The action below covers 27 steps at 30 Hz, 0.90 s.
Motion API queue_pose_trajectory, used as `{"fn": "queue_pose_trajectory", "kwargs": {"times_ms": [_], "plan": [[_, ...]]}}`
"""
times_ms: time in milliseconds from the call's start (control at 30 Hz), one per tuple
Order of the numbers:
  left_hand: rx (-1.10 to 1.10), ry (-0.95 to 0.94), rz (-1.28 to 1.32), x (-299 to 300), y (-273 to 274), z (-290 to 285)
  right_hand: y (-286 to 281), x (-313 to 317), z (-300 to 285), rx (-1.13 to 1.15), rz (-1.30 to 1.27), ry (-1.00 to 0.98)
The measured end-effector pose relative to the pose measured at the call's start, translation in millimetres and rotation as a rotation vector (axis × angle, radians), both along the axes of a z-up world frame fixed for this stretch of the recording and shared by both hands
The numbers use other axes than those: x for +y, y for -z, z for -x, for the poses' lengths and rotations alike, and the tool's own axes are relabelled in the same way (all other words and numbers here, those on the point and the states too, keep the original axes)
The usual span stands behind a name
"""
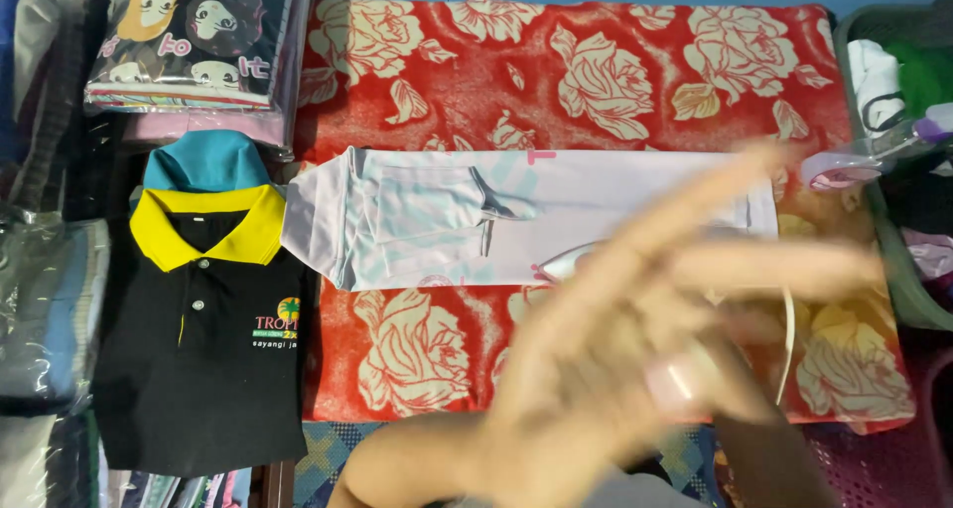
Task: The person irons a white sports jersey with pink lettering on a floral-patterned surface. They smooth the fabric, fold the jersey, and continue ironing the folded garment. The person then flips the jersey to iron the front side.
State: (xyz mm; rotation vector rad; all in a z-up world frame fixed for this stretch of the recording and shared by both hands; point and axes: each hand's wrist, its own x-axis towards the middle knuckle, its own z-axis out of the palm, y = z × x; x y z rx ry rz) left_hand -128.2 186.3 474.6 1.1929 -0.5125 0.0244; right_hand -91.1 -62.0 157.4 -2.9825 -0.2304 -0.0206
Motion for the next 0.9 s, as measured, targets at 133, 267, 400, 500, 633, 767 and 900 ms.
{"fn": "queue_pose_trajectory", "kwargs": {"times_ms": [133,267,400,500,633,767,900], "plan": [[-0.045,-0.379,-0.351,-10.4,239.0,-57.6,-5.4,3.0,-12.1,-0.196,-0.088,-0.015],[-0.120,-0.552,-1.234,52.7,382.8,-59.4,-3.5,0.0,-3.4,0.107,-0.072,-0.025],[-0.118,-0.423,-1.372,72.1,406.1,-59.1,-9.9,9.1,-14.2,0.213,-0.076,0.071],[-0.092,-0.434,-1.426,73.2,410.7,-60.9,-20.5,22.3,-19.0,0.145,-0.024,0.126],[-0.108,-0.474,-1.409,73.3,407.6,-61.3,2.7,16.4,-17.9,0.174,-0.085,-0.012],[-0.129,-0.519,-1.393,71.6,421.2,-60.7,-11.2,36.1,-29.9,0.041,-0.080,0.025],[-0.136,-0.528,-1.386,71.4,420.4,-62.0,-1.1,48.5,-27.1,0.006,-0.099,-0.150]]}}
